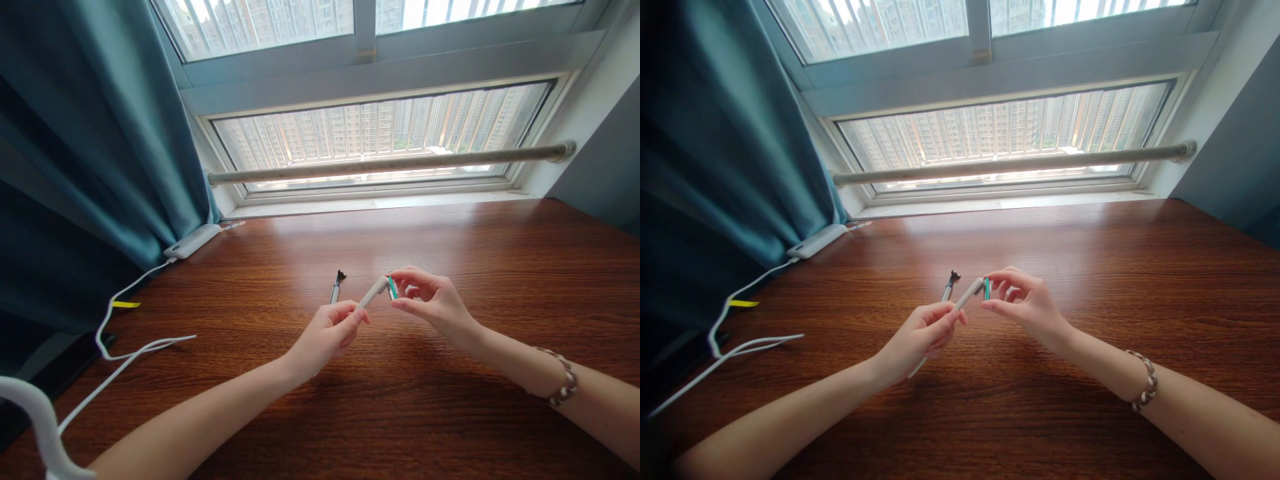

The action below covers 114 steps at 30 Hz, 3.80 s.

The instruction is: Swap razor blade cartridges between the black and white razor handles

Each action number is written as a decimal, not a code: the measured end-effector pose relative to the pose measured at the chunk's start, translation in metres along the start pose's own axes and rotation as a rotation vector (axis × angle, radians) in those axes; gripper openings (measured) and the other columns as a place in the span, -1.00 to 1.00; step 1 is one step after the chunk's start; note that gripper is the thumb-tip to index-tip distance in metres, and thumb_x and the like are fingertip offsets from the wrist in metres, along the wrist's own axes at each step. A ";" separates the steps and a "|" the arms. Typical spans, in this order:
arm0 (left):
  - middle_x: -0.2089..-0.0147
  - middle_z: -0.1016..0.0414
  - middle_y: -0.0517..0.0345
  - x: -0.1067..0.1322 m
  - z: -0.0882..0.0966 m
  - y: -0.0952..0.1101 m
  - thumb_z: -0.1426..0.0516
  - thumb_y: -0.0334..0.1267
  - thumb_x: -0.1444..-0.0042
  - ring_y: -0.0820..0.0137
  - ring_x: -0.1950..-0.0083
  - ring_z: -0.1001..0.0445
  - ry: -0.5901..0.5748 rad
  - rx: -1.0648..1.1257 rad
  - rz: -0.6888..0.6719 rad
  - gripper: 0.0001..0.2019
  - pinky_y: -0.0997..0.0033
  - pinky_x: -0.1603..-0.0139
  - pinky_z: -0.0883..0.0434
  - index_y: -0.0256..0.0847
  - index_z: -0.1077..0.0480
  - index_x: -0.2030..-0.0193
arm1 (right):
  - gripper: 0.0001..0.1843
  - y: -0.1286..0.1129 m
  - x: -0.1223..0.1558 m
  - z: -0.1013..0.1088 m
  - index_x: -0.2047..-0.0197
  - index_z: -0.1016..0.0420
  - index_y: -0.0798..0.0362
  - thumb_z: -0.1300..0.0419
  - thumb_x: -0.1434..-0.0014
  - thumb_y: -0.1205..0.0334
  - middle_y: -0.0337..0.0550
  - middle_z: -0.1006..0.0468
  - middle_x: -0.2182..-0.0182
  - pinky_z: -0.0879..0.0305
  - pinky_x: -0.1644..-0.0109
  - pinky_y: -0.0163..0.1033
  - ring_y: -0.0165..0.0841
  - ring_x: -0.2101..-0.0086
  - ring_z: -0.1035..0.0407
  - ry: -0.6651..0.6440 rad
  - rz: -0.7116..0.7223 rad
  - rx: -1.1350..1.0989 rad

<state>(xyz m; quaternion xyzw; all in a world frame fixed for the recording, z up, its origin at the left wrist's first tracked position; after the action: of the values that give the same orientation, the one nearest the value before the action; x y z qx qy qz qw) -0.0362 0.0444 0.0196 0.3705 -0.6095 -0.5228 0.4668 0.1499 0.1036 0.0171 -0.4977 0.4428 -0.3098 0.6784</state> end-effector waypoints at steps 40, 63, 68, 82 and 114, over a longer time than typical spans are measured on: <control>0.69 0.04 0.40 0.002 -0.003 -0.003 -0.01 -0.08 -0.10 0.64 0.68 0.12 -0.082 0.156 0.052 -0.75 0.59 0.72 0.13 -0.25 -0.26 0.37 | -0.65 0.008 -0.004 0.004 0.23 -0.44 0.02 -0.32 0.15 0.18 -0.26 -0.35 0.48 -0.22 0.43 -0.34 -0.45 0.46 -0.23 -0.013 -0.072 -0.032; 0.70 0.05 0.41 0.004 -0.005 -0.007 0.01 -0.05 -0.09 0.63 0.68 0.13 -0.079 0.124 0.085 -0.73 0.59 0.71 0.14 -0.25 -0.25 0.36 | -0.63 0.002 0.001 0.002 0.16 -0.36 0.03 -0.27 0.07 0.17 -0.14 -0.46 0.29 -0.34 0.36 -0.28 -0.38 0.37 -0.35 -0.020 -0.019 -0.003; 0.70 0.03 0.40 0.004 -0.007 -0.007 0.01 -0.04 -0.09 0.63 0.69 0.13 -0.119 0.135 0.119 -0.72 0.58 0.72 0.13 -0.25 -0.25 0.37 | -0.65 -0.001 0.001 0.002 0.15 -0.39 0.02 -0.26 0.06 0.18 -0.13 -0.46 0.26 -0.37 0.33 -0.25 -0.37 0.34 -0.34 -0.022 0.017 0.049; 0.70 0.04 0.41 0.004 -0.006 -0.010 -0.01 -0.02 -0.07 0.63 0.68 0.13 -0.065 0.098 0.101 -0.71 0.59 0.71 0.12 -0.25 -0.26 0.35 | -0.63 0.000 0.000 0.000 0.15 -0.36 0.04 -0.27 0.07 0.20 -0.14 -0.45 0.30 -0.36 0.39 -0.29 -0.37 0.35 -0.35 0.013 0.057 0.066; 0.64 -0.08 0.33 0.005 -0.005 -0.001 0.04 -0.03 -0.09 0.55 0.59 -0.04 0.091 -0.353 -0.046 -0.68 0.53 0.59 0.01 -0.27 -0.34 0.40 | -0.67 0.009 0.000 0.001 0.14 -0.33 0.02 -0.20 0.03 0.28 -0.13 -0.40 0.32 -0.40 0.44 -0.28 -0.39 0.40 -0.35 0.025 0.275 0.355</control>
<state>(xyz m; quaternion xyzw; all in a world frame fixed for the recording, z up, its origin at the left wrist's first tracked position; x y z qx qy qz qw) -0.0326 0.0384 0.0199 0.3201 -0.4778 -0.6149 0.5395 0.1509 0.1068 0.0088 -0.3017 0.4533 -0.2935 0.7857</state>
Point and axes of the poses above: each hand's wrist, its own x-axis away from the middle knuckle, its own z-axis out of the back of the hand, y = z × x, the point moved 1 cm from there along -x, towards the middle knuckle
